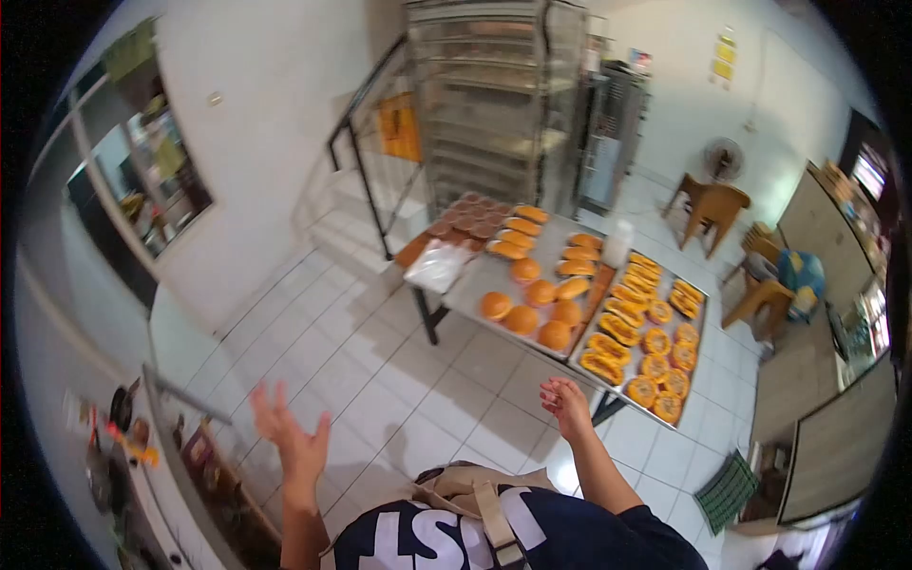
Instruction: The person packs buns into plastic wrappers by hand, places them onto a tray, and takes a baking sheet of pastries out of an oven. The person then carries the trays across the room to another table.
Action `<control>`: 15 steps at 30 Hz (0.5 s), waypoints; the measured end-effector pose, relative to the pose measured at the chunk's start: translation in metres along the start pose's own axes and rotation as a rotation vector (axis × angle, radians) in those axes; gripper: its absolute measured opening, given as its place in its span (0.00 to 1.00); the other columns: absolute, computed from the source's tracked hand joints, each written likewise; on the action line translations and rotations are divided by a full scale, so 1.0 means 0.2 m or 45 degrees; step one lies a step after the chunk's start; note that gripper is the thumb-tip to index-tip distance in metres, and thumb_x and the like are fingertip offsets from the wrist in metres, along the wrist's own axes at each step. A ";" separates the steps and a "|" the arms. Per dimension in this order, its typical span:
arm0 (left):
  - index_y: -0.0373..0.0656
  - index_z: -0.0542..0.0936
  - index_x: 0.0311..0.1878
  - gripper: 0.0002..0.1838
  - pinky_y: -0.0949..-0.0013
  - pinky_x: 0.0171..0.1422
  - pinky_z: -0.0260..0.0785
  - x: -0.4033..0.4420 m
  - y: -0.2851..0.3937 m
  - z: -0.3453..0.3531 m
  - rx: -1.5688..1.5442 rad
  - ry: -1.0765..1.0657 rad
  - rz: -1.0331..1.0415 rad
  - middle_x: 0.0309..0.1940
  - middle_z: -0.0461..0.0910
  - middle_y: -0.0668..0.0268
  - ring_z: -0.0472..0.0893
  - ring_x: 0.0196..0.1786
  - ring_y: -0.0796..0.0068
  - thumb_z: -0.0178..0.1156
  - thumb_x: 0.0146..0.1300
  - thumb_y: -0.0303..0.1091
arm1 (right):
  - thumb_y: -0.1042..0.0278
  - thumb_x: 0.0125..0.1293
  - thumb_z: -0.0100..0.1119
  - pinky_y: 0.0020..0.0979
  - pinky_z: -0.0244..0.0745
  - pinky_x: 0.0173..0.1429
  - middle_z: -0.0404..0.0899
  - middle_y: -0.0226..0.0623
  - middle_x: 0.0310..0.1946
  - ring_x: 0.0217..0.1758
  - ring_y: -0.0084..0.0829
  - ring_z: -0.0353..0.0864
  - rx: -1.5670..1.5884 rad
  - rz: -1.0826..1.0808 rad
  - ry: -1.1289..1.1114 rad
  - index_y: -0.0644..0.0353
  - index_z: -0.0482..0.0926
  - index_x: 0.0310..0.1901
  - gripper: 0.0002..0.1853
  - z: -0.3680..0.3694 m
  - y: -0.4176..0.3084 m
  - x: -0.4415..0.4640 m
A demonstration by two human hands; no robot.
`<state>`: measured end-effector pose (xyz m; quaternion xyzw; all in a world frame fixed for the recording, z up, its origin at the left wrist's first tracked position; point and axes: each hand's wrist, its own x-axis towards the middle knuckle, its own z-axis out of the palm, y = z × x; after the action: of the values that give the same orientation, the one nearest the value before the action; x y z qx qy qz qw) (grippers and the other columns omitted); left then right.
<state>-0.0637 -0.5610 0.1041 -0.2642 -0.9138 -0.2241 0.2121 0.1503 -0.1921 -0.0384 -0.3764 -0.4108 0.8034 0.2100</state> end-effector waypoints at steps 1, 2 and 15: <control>0.43 0.56 0.65 0.43 0.42 0.68 0.32 0.10 0.14 0.12 0.007 -0.246 0.035 0.67 0.46 0.50 0.42 0.70 0.48 0.66 0.47 0.43 | 0.66 0.61 0.51 0.29 0.70 0.44 0.78 0.35 0.40 0.39 0.26 0.76 0.019 -0.023 0.058 0.57 0.69 0.46 0.12 -0.12 -0.04 0.01; 0.45 0.57 0.64 0.43 0.41 0.68 0.31 0.17 0.23 0.25 -0.026 -0.385 0.140 0.67 0.46 0.51 0.42 0.70 0.48 0.66 0.46 0.45 | 0.66 0.61 0.51 0.29 0.70 0.43 0.78 0.34 0.39 0.39 0.25 0.76 0.037 -0.040 0.119 0.57 0.69 0.46 0.12 -0.23 -0.07 0.02; 0.50 0.59 0.65 0.42 0.38 0.67 0.26 0.53 1.16 1.03 0.061 -1.219 0.723 0.69 0.43 0.53 0.38 0.71 0.50 0.61 0.48 0.57 | 0.64 0.58 0.55 0.32 0.72 0.44 0.78 0.37 0.40 0.39 0.30 0.76 0.210 -0.034 0.591 0.59 0.70 0.46 0.15 -0.96 -0.19 -0.21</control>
<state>-0.0676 -0.2363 0.0598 -0.5674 -0.8059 0.0077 -0.1688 0.3273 -0.1015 -0.0614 -0.5272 -0.2894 0.7234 0.3392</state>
